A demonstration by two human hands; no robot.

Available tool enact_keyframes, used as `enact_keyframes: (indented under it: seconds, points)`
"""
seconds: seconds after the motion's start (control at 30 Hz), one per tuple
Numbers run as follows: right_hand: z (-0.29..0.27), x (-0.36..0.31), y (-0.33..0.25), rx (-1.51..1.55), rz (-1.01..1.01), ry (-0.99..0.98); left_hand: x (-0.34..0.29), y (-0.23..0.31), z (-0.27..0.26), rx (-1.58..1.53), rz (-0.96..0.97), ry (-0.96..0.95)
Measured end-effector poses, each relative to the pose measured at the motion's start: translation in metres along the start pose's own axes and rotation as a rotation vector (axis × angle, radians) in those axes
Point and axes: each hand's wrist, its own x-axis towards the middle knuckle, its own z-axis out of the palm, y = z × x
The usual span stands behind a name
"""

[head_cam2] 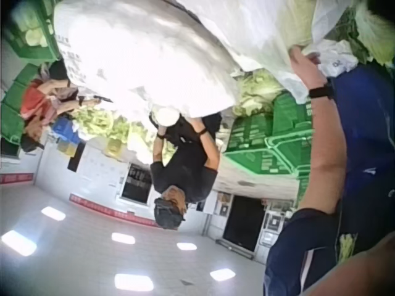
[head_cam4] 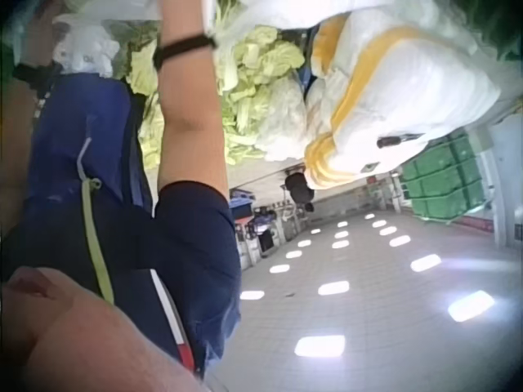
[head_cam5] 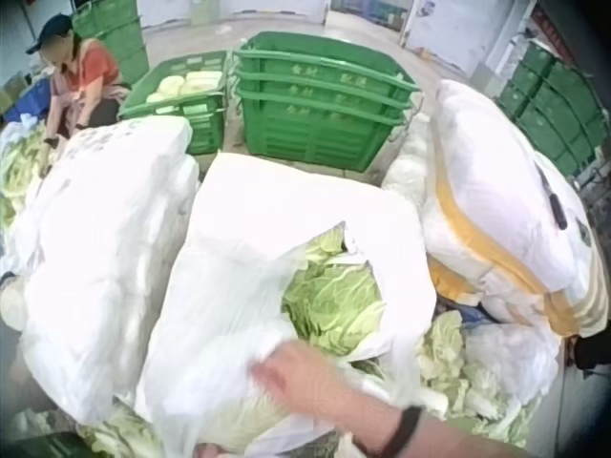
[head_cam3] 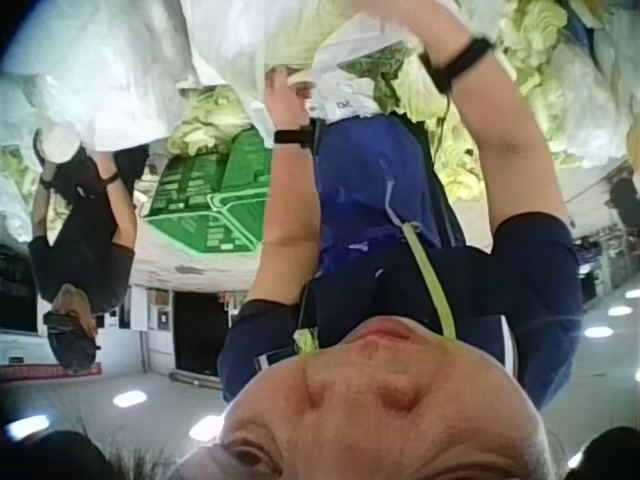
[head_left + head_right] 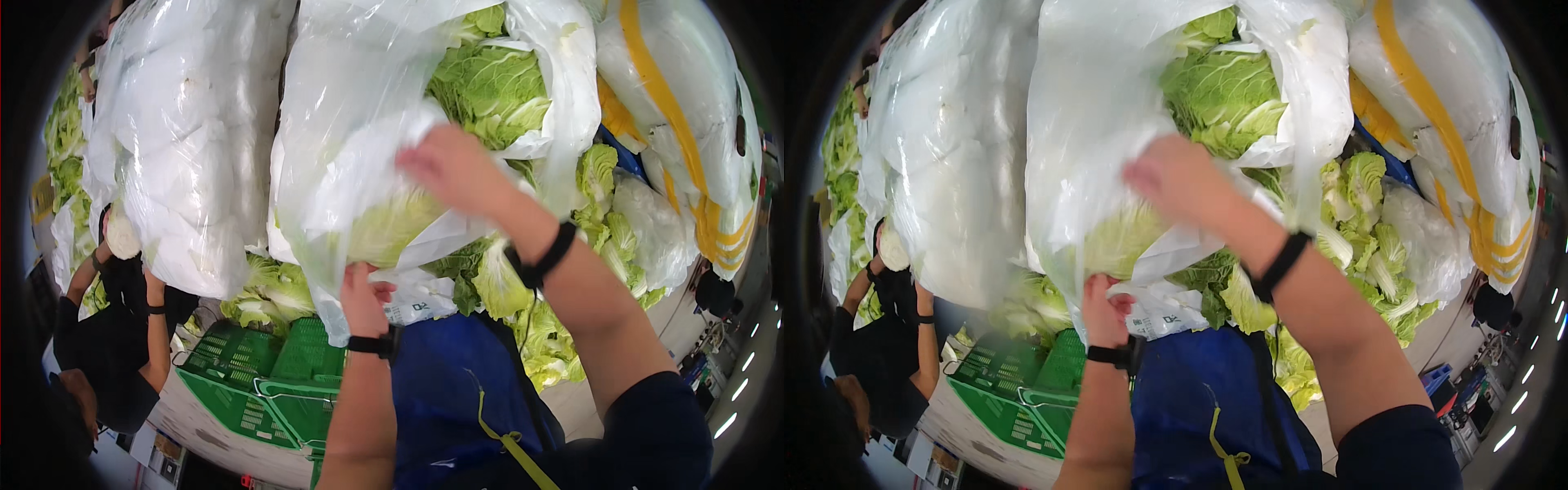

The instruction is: The person removes a cabbage from a plastic bag, peels off the outer leaves by hand, and trims the base with a knife before placing it into a green basket. They then open another plastic bag and repeat the process of peeling and trimming a second cabbage.

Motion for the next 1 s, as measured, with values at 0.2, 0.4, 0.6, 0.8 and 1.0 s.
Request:
enact_keyframes:
  seconds: [0.2,0.4,0.6,0.8,1.0]
  points:
    - [0.017,0.036,0.031,0.635,0.537,-0.102,-0.003,0.011,0.017,-0.483,-0.079,-0.074]
    - [0.054,-0.100,-0.042,0.184,0.320,0.301,0.018,-0.019,0.020,-0.560,-0.055,-0.135]
    - [0.068,-0.160,-0.025,0.448,0.514,0.152,0.046,0.008,0.019,-0.355,0.095,-0.250]
    - [0.073,-0.119,0.030,1.114,0.986,0.330,0.037,-0.005,0.036,0.140,0.268,-0.193]
    - [0.029,-0.169,-0.038,0.606,0.658,0.273,-0.003,-0.041,0.007,-0.066,0.190,-0.133]
